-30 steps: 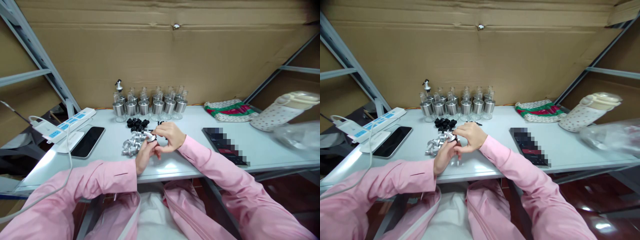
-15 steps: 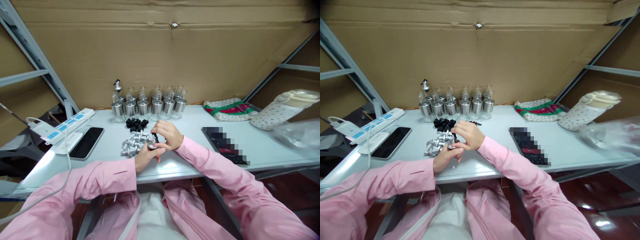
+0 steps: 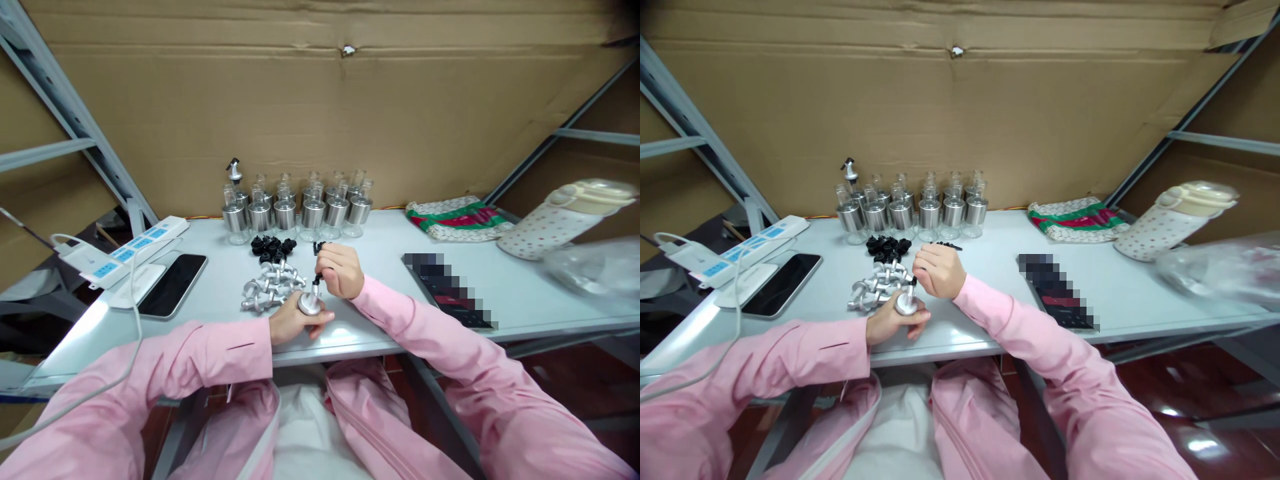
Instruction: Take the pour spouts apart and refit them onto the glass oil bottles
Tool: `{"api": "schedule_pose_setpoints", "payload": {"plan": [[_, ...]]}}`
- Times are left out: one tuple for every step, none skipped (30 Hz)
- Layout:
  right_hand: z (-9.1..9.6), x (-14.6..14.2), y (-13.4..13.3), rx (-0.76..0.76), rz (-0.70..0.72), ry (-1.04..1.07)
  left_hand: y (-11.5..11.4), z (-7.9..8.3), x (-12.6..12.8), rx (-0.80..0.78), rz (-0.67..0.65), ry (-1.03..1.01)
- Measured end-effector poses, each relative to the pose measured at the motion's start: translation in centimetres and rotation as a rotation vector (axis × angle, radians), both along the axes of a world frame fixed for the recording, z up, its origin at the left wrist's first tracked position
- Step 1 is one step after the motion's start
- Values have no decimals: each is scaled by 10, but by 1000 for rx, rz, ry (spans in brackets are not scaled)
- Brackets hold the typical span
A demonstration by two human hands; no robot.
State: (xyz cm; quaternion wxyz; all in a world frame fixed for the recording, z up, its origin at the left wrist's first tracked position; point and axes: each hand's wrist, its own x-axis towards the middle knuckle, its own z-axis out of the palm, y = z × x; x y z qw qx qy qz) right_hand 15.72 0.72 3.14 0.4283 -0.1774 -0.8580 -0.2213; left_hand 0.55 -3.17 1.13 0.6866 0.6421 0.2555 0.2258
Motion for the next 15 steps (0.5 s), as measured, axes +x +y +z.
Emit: {"api": "schedule_pose_setpoints", "payload": {"plan": [[0, 0, -1, -17, -18, 23, 0, -1, 0, -3, -2, -6], [2, 0, -2, -38, -39, 42, -1, -2, 0, -16, 9, -16], [3, 0, -1, -67, -63, 60, -1, -2, 1, -34, 27, -27], [5, 2, 1, -110, -94, 91, -1, -3, 1, -49, 46, -38], [7, 4, 4, -164, -135, 142, -1, -3, 2, -55, 54, -44], [10, 8, 9, -227, -178, 200, -1, -4, 2, -54, 53, -47], [11, 13, 15, -294, -219, 251, -1, -5, 3, -49, 49, -50], [13, 18, 21, -360, -258, 287, -1, -5, 3, -45, 46, -51], [13, 25, 28, -427, -290, 301, -1, -6, 3, -43, 43, -49], [13, 32, 34, -491, -319, 294, -1, -6, 3, -44, 45, -47], [12, 39, 40, -554, -350, 270, -1, -6, 2, -50, 51, -47], [11, 45, 45, -618, -386, 236, -1, -6, 2, -56, 55, -47], [9, 51, 49, -681, -427, 202, -1, -7, 2, -61, 56, -47], [7, 55, 53, -735, -468, 170, -1, -7, 2, -63, 55, -47], [5, 59, 55, -775, -503, 139, -1, -7, 2, -64, 54, -47]]}}
